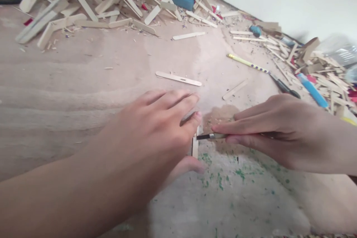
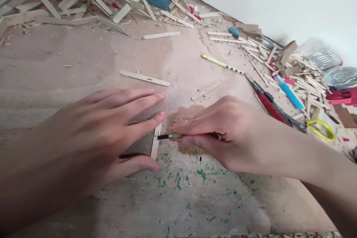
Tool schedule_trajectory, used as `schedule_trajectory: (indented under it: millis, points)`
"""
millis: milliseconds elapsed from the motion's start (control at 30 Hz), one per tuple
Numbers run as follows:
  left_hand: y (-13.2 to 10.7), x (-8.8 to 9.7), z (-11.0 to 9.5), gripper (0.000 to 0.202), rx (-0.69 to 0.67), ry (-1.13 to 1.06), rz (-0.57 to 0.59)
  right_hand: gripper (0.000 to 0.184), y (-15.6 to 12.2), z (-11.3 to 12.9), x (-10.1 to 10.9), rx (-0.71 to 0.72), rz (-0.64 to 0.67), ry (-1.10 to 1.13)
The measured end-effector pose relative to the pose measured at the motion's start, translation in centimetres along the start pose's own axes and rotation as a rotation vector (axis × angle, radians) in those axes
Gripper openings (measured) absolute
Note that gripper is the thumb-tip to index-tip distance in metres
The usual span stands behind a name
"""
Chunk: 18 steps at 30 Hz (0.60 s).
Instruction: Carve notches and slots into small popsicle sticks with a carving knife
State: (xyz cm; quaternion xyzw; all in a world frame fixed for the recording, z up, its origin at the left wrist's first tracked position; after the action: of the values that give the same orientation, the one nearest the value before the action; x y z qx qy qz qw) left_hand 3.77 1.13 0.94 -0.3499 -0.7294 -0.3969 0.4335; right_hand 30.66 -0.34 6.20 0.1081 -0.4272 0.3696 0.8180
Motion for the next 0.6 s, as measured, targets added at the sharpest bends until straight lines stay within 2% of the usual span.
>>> schedule_trajectory:
  millis: [100, 300, 400, 600]
  points:
    - [0.0, 0.1, 0.0, 0.081, 0.007, -0.001, 0.004, 0.028, -0.4, -0.6, -0.5, 0.05, 0.013, 0.052]
    - [-0.3, -0.1, 0.2, 0.074, 0.021, 0.012, 0.012, 0.035, -0.9, -1.0, -0.9, 0.084, -0.022, 0.044]
    - [-0.5, -0.5, 0.2, 0.069, 0.033, 0.002, -0.012, 0.037, -0.9, -0.3, -0.8, 0.127, -0.048, -0.009]
    - [-0.8, -0.8, 0.3, 0.068, 0.044, -0.007, 0.007, 0.041, -0.4, 1.9, 0.1, 0.048, -0.026, -0.096]
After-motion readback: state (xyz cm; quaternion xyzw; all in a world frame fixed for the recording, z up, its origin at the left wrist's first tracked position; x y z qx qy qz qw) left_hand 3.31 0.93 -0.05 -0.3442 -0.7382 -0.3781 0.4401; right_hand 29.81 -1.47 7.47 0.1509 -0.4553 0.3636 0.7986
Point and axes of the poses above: each hand's wrist, its own y-axis towards the middle knuckle, its own x-axis out of the back of the hand, z = x × y, the point moved 2 cm from there along y, towards the middle knuckle, and after that the axes turned 3 degrees about -y, right-handed, at the moved point
